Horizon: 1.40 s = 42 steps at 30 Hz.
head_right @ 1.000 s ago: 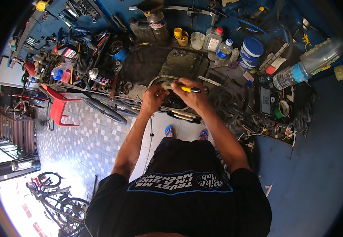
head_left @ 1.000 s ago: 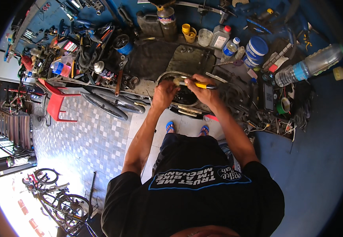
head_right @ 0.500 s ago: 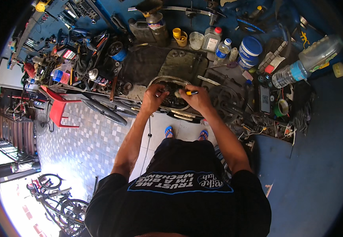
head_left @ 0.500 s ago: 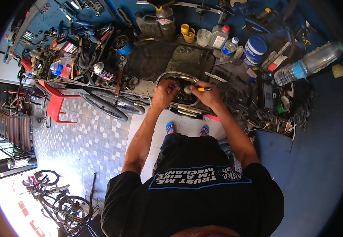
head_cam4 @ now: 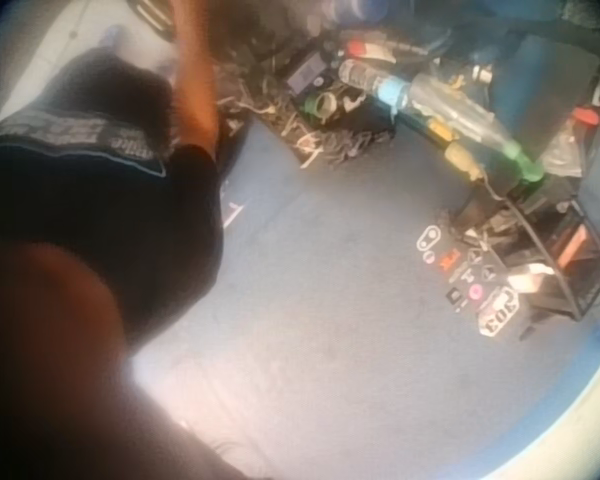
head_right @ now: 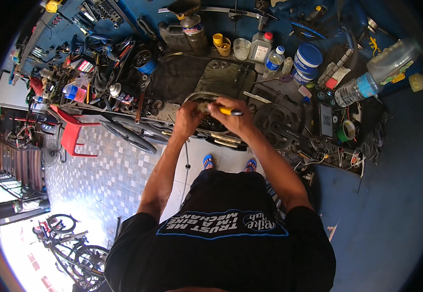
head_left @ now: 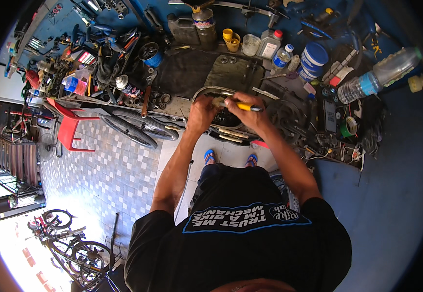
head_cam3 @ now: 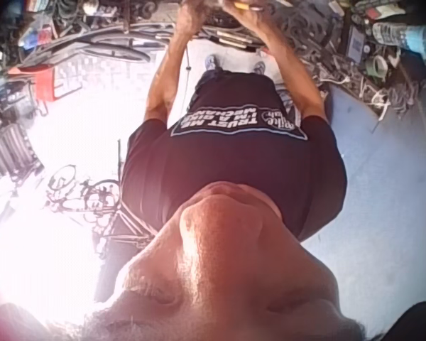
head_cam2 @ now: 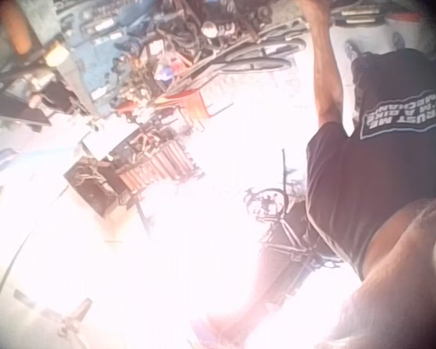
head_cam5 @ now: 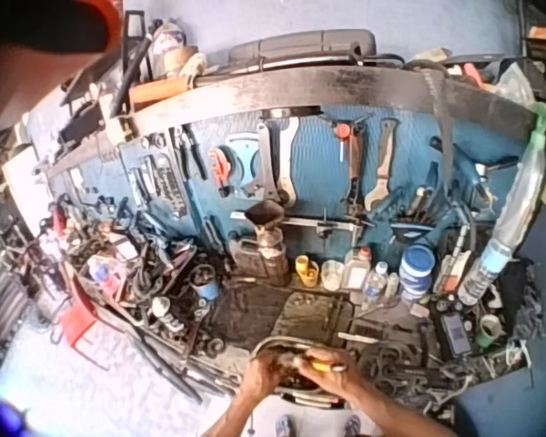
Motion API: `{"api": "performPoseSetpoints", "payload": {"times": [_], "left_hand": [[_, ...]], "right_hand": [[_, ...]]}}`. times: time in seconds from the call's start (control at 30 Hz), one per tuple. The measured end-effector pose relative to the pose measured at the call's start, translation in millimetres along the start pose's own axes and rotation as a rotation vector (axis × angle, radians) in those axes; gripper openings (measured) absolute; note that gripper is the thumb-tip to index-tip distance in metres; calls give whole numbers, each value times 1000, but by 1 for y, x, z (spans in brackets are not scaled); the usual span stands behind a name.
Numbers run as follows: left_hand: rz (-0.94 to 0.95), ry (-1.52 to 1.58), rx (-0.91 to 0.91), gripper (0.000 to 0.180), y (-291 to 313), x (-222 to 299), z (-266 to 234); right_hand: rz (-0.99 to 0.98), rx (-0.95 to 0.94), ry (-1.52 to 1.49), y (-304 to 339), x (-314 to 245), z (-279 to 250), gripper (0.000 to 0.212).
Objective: The person repeatedly cleans small bicycle parts using a brush and a container of liquid. They dip the brush into the liquid, scrub the parts, and then rinse them in the same container. The process is repeated multiple times with different parts.
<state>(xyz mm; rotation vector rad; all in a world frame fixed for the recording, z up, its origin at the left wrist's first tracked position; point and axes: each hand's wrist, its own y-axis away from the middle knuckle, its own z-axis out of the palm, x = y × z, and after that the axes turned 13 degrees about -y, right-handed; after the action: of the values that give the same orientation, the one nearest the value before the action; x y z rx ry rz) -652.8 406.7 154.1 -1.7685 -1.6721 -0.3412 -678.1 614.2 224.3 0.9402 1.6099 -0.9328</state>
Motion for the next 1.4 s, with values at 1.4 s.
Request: {"api": "performPoseSetpoints", "payload": {"times": [1.4], "left_hand": [[-299, 280, -144, 33, 1, -11, 12]], "right_hand": [[-65, 8, 128, -13, 8, -8, 36]]}}
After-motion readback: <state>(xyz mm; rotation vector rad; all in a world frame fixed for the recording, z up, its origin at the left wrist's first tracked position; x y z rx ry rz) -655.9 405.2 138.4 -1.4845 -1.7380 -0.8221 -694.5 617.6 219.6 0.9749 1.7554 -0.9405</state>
